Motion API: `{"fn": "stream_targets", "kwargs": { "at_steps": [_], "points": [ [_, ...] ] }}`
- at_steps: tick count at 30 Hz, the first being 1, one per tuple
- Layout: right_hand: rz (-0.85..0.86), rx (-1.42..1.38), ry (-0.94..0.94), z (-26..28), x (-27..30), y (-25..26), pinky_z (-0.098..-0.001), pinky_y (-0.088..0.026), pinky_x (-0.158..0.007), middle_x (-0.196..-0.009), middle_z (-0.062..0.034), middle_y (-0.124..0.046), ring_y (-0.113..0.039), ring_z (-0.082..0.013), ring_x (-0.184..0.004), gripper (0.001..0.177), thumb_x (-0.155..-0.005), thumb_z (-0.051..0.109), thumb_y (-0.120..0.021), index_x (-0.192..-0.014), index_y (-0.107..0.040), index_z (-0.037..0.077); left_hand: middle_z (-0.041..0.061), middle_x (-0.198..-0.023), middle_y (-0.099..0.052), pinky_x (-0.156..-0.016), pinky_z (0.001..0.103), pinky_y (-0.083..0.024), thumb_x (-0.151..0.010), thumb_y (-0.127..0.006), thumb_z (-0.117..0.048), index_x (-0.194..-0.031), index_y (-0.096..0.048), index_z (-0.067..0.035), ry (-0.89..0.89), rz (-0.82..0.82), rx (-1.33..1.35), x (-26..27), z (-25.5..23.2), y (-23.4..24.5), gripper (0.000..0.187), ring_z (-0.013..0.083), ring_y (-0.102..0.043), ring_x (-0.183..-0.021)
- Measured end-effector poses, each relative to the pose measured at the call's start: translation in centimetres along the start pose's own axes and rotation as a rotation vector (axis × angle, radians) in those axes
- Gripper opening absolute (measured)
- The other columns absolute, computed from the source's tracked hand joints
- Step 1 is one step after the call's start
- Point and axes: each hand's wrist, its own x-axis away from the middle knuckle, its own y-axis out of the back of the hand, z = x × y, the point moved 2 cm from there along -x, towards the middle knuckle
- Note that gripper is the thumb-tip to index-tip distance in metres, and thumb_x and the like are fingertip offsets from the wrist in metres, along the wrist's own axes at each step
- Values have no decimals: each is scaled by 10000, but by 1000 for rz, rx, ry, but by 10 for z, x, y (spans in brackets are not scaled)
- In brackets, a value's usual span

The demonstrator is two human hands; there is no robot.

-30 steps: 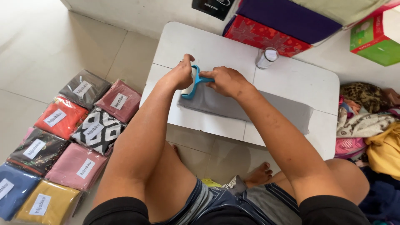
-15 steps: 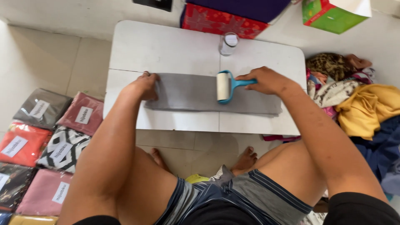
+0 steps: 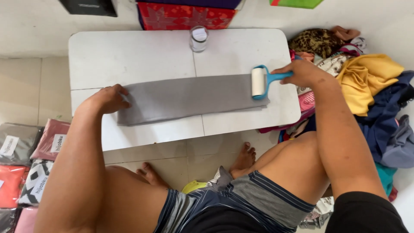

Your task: Folding a grey hijab and cleaning it with a lint roller on a small table.

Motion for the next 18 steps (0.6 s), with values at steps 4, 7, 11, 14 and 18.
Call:
{"fn": "stream_targets", "kwargs": {
  "at_steps": [4,7,11,14,18],
  "points": [
    [-154,97,122,51,22,10,-398,-536,-811,-1072,-61,-704,-667,-261,-851,413,-953,313,-708,-1354,-686,406,104,-1238,-738,-966,462,-534,-896,-731,-323,-1269,-722,-143,-6,-29,-48,-12,-5,1,415,321,-672,-1146],
    [-205,-90,398,94,28,-1,-364,-521,-835,-974,-46,-690,-627,-221,-808,456,-956,226,-679,-1402,-659,313,92,-1102,-778,-891,453,-583,-938,-732,-354,-1157,-772,-198,-25,-50,-130,-1,-26,8,272,312,-723,-1002],
    [-138,-92,585,119,20,-36,-378,-516,-809,-964,-9,-694,-630,-217,-798,430,-939,284,-671,-1366,-668,338,-36,-1134,-788,-1009,378,-513,-942,-677,-295,-1096,-823,-249,-87,104,-72,-2,-35,-7,218,206,-677,-1092],
    [-38,-122,555,104,12,-41,-361,-509,-801,-933,-14,-703,-623,-220,-785,497,-867,207,-750,-1331,-691,374,-58,-1215,-787,-1071,372,-487,-926,-689,-305,-1162,-832,-266,-54,171,-105,-1,-34,-11,279,181,-669,-1184],
    [161,-162,205,46,7,-19,-340,-506,-973,-1201,6,-766,-687,-213,-950,602,-760,78,-827,-1268,-729,386,-52,-1195,-799,-1079,372,-482,-926,-709,-343,-1161,-838,-264,-52,166,-73,-3,-28,-12,280,184,-679,-1170]
  ]
}}
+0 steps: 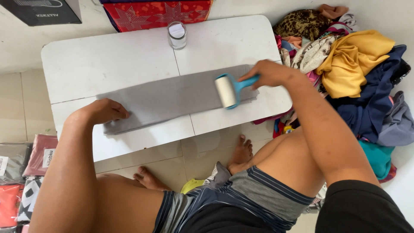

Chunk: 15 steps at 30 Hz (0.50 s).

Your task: Folding a grey hijab and cleaning it with a lint roller on a small table.

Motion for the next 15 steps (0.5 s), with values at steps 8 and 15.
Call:
{"fn": "stream_targets", "kwargs": {
  "at_steps": [8,15],
  "points": [
    [-33,-21,-208,-75,19,14,-304,-404,-597,-711,-46,-621,-412,-179,-561,508,-785,20,-839,-1208,-813,299,-28,-1197,-789,-1049,382,-500,-946,-672,-414,-1222,-802,-263,6,-11,-15,10,-4,2,340,204,-679,-1162],
    [-737,-404,413,-8,89,66,-390,-498,-833,-1189,-170,-712,-679,-316,-1055,416,-922,108,-778,-1332,-709,122,170,-1252,-773,-1047,445,-556,-889,-722,-355,-1215,-811,-278,-100,-63,17,-56,42,-11,346,371,-693,-1213]
  ]
}}
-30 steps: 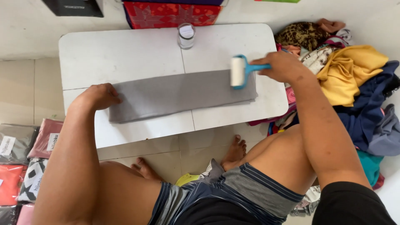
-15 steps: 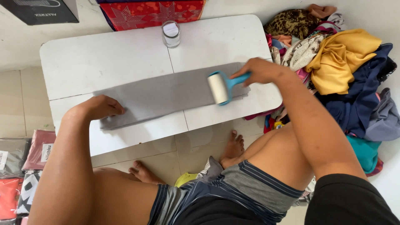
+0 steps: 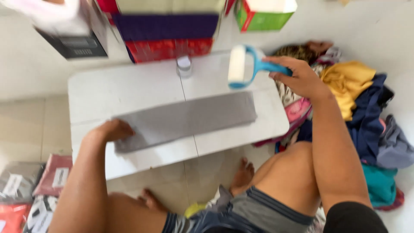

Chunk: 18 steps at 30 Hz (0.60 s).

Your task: Folding a grey hijab and cleaning it with a lint roller on a small table.

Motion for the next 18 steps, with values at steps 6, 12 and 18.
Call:
{"fn": "stream_targets", "kwargs": {
  "at_steps": [6,12,18],
  "points": [
    [-602,427,96,31,-46,39,-615,-491,-911,-1246,-250,-632,-622,-482,-1135,419,-1115,267,-560,-1504,-549,114,-53,-1140,-819,-964,301,-636,-776,-814,-180,-1165,-805,-349,-55,104,-158,9,-1,-24,425,153,-760,-1105],
    [-425,791,-358,-54,-123,33,-540,-599,-771,-1080,-93,-682,-741,-383,-911,493,-1034,491,-543,-1470,-583,263,-47,-1106,-808,-922,275,-638,-846,-750,-527,-1124,-816,-374,24,-103,-95,1,3,-29,324,127,-772,-1066],
    [-497,588,-407,15,-103,34,-642,-529,-869,-1077,-225,-715,-692,-519,-1001,696,-930,647,-667,-1472,-572,221,40,-1153,-792,-969,421,-612,-822,-763,-435,-1249,-733,-316,-182,-329,1,45,-26,4,444,268,-743,-1124]
  ]
}}
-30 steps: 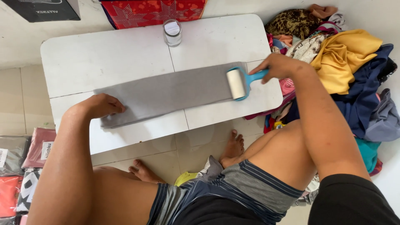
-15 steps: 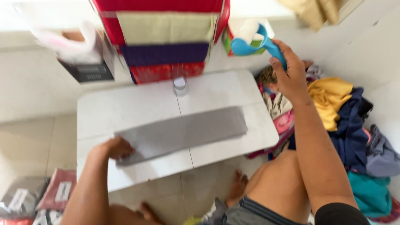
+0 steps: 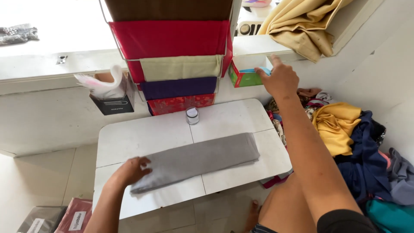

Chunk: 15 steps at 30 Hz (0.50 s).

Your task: Folding a grey hijab and cleaning it with a lint roller on a small table.

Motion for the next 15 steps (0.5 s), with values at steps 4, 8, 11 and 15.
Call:
{"fn": "stream_targets", "kwargs": {
  "at_steps": [4,8,11,15],
  "points": [
    [-274,-313,6,-9,46,-15,-811,-215,-1113,-1588,-312,-322,-272,-523,-1487,713,-1163,464,-661,-1647,-229,169,169,-1051,-765,-929,504,-591,-852,-757,-374,-1233,-713,-168,-108,-114,34,39,-73,67,435,382,-731,-1057],
    [-579,-502,-338,-86,108,-145,-623,-349,-1078,-1249,-35,-506,-531,-259,-1174,525,-1098,492,-535,-1492,-322,217,131,-1144,-740,-948,500,-560,-923,-682,-384,-1310,-686,-160,-134,-109,-40,39,-99,62,447,351,-701,-1108],
    [-125,-187,-478,-113,148,-220,-630,-411,-946,-1210,-97,-514,-549,-357,-1162,707,-977,646,-655,-1421,-446,137,45,-1208,-708,-965,484,-555,-946,-651,-425,-1348,-664,-236,-57,-173,-101,11,-109,33,444,283,-690,-1145],
    [412,30,-345,-101,185,-224,-584,-420,-897,-1258,-247,-475,-505,-444,-1193,921,-913,775,-576,-1360,-571,-31,103,-1488,-551,-1193,691,-180,-979,-585,-539,-1464,-558,-209,35,-363,-72,-13,-122,-39,587,302,-456,-1447]
  ]
}}
